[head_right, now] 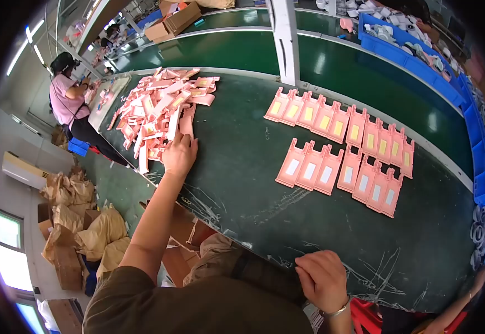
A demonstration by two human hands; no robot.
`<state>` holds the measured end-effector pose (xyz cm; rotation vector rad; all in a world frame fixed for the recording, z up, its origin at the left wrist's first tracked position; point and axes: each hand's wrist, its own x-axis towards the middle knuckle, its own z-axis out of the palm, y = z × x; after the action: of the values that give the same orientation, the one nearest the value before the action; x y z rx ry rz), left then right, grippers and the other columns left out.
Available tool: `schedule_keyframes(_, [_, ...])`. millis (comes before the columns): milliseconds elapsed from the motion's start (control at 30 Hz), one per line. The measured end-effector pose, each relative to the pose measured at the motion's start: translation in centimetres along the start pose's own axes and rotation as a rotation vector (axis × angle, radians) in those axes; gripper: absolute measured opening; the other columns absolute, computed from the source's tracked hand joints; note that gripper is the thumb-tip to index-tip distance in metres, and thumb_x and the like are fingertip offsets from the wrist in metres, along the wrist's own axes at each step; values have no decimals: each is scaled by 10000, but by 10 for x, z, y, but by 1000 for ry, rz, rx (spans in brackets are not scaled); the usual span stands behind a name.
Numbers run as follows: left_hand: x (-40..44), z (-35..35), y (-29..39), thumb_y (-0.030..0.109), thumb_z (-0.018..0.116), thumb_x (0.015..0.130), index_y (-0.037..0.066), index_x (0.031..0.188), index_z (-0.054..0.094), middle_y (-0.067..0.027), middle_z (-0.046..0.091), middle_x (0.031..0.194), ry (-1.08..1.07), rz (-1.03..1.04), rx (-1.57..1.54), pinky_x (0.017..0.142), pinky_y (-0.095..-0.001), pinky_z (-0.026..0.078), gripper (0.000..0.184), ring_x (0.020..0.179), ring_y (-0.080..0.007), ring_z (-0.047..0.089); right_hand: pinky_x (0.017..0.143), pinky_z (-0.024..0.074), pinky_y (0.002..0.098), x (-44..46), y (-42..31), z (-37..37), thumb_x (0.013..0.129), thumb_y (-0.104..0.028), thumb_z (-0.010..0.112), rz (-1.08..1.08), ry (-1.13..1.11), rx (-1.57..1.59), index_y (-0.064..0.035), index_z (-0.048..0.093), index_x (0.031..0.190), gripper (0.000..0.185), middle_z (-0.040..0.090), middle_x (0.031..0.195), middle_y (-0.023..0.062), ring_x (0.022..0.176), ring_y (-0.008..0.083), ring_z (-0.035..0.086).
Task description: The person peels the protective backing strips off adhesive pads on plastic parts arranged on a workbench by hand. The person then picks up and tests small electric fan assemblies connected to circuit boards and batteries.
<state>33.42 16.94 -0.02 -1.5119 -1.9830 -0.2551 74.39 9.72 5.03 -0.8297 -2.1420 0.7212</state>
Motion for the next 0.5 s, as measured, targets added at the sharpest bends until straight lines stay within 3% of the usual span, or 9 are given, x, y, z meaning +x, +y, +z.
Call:
schedule_keyframes(67, [-1,-8,6,217,601,763,87,669,517,-73,532,699,82,24,-75,508,-363,497,181,579,-262,594,653,465,356,-12,6,-10,634,9,676,14,16,4,-29,627,810,187,610,784,83,704,252,584])
schedule_keyframes(167, [1,-56,22,188,615,742,65,756,624,-109,651,883,-8,-104,-228,580,-367,515,124,678,-267,633,662,463,363,-23,8,-27,615,21,666,23,35,31,-17,619,787,182,610,756,101,704,271,587])
schedule_keyframes(267, [27,-101,31,148,605,749,53,770,664,-124,641,718,-40,-128,-389,584,-345,501,113,632,-267,636,663,464,364,-29,10,-41,618,17,666,40,33,-16,-14,617,792,184,609,768,102,707,271,584])
schedule_keyframes(333, [56,-113,35,173,557,770,37,769,649,-132,625,700,-217,-69,-549,582,-353,476,164,631,-278,622,652,464,346,-30,10,-44,622,0,690,38,33,-56,-23,628,807,196,607,786,80,705,248,581])
schedule_keyframes(467, [116,-84,70,245,506,771,29,756,632,-158,606,699,-683,311,-714,618,-383,461,251,690,-303,612,652,464,344,-35,-1,-38,631,-4,686,51,91,-104,-24,629,806,185,611,784,80,705,246,583])
schedule_keyframes(500, [124,-64,87,269,506,762,24,754,629,-177,599,710,-699,427,-596,636,-414,458,275,704,-326,606,651,464,343,-36,-3,-33,634,-7,685,71,101,-104,-25,629,806,182,612,783,79,705,245,583])
